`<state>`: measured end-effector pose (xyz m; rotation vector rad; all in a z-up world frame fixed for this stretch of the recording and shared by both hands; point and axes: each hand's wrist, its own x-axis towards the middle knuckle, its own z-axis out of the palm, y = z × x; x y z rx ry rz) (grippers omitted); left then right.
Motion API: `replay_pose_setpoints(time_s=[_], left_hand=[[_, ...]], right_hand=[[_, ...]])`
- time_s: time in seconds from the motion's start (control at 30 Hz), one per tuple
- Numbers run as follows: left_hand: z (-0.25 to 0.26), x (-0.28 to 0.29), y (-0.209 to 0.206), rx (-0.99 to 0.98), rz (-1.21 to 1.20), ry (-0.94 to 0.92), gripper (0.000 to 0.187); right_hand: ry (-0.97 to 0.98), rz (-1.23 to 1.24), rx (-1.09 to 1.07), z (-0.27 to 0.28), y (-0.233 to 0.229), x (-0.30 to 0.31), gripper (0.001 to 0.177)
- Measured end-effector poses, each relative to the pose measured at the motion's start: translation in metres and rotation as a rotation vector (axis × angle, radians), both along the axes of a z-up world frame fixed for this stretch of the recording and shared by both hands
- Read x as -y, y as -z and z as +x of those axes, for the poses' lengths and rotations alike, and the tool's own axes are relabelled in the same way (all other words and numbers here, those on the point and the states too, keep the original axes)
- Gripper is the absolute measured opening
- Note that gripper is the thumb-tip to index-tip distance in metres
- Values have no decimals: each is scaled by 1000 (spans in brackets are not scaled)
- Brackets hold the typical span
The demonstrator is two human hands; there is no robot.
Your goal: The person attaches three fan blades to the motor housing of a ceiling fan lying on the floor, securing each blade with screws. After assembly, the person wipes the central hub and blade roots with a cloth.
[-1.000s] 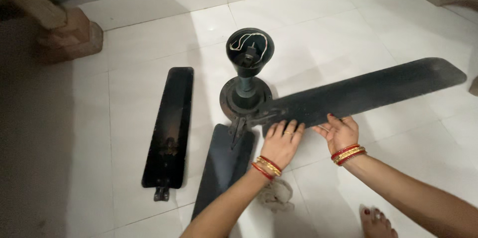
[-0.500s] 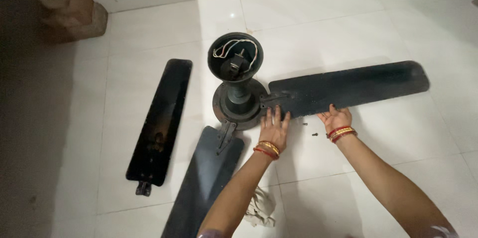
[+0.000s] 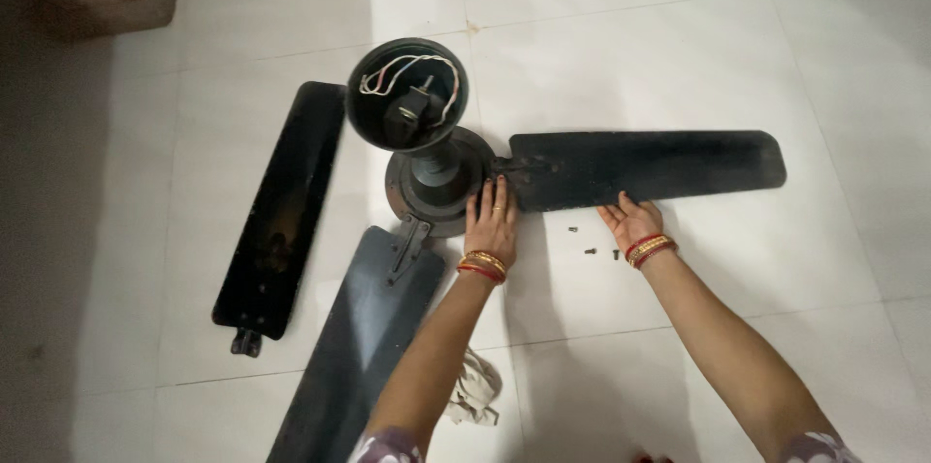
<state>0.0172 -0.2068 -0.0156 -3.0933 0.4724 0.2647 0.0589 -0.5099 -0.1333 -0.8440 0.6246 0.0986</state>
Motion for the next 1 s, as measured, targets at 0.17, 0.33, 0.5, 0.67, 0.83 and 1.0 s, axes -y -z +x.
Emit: replay_pose_setpoints(time_s=[0.17,0.33,0.5,0.67,0.83,1.0], left_hand=[[-2,8,6,242,-251,-39,66],[-22,39,33,166,-442,275,52],[-37,94,54,131,-696,328,27],[-43,130,70,101,-568,231,25],[-42,141,84,80,-454,141,19],[-36,142,81,-32,-716,-183,21]], right_hand=[[-319,-311,-116,-6,-16,23,21],[-618,-830,22,-35,-53,21,19],[-947,-1482,336,-54,-86,11,14],[-1049,-1612,422,-64,-95,12,16],[-1042,-1629,515,-66,-83,10,9],[-1080,-1552,457,-56,-78,6,16]])
